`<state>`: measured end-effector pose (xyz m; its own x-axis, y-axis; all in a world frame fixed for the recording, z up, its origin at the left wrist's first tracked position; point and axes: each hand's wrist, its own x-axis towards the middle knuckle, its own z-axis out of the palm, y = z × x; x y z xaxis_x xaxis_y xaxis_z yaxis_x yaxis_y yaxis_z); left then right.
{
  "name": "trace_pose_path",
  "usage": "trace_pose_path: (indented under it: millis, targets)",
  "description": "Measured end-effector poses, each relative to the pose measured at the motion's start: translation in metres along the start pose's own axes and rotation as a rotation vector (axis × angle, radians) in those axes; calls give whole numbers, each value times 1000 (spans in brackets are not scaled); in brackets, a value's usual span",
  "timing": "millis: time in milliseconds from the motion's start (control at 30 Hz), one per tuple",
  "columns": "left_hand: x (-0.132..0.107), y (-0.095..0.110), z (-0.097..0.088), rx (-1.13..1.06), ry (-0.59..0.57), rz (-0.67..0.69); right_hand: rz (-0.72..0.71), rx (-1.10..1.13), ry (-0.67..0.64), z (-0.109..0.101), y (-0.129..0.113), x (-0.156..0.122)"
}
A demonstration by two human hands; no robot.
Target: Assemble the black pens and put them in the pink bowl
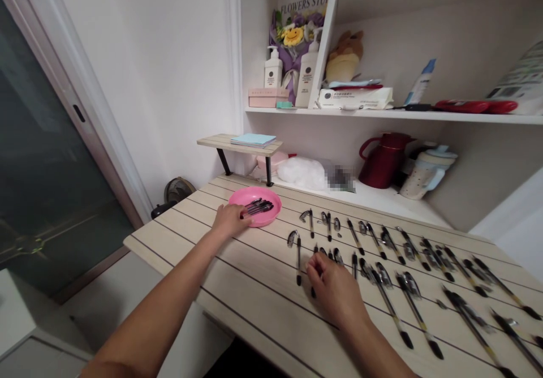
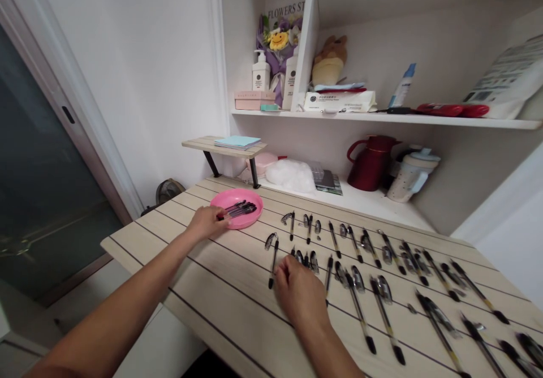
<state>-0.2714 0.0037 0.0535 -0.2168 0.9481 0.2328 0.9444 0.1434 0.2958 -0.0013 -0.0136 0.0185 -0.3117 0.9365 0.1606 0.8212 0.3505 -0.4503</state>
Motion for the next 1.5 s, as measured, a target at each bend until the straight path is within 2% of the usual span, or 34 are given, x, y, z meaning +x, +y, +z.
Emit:
trace_pose_path:
  millis: [67, 167, 367, 567, 633, 733, 900, 1000, 1067, 1167, 1233, 1267, 1300, 1333, 1400, 1500]
  targets:
    - [-4, -6, 0, 36, -60, 77, 2, 3, -2, 0, 2, 0]
    - [-12, -11, -1, 92, -53, 142, 8, 3, -11, 1, 7, 1]
    - [-30, -18, -10, 143, -76, 127, 2, 9, -22, 3, 11, 2]
    - [-40, -32, -29, 154, -129, 58, -15, -17, -20, 5, 10, 0]
    - [-34, -33, -36, 169, -134, 8, -19, -20, -19, 6, 9, 0]
    - [-11, -32, -38, 207, -120, -99, -21, -8, -19, 8, 8, 1]
    - [32, -28, -17, 204, -189, -229, -38, 12, -20, 10, 10, 2]
    - [43, -29, -8, 161, -223, -288, -28, 30, -10, 9, 12, 2]
    - [43, -26, -9, 119, -197, -300, -34, 57, 1, 9, 14, 2]
    - [31, -8, -11, 47, -99, -254, -35, 142, 32, 9, 15, 3]
    - [13, 18, -4, -40, -46, -173, -18, 303, 64, 8, 13, 4]
    - [2, 34, 3, -110, -37, -116, -4, 438, 85, 7, 10, 4]
    - [-11, 52, 12, -318, -48, -30, 13, 601, 104, 6, 8, 4]
    - [-25, 70, 23, -523, -113, 42, 36, 773, 126, 5, 5, 4]
    - [-51, 104, 47, -788, -198, 135, 104, 1072, 173, 3, 1, 4]
    - [-77, 145, 78, -1068, -203, 175, 236, 1315, 240, 4, 0, 3]
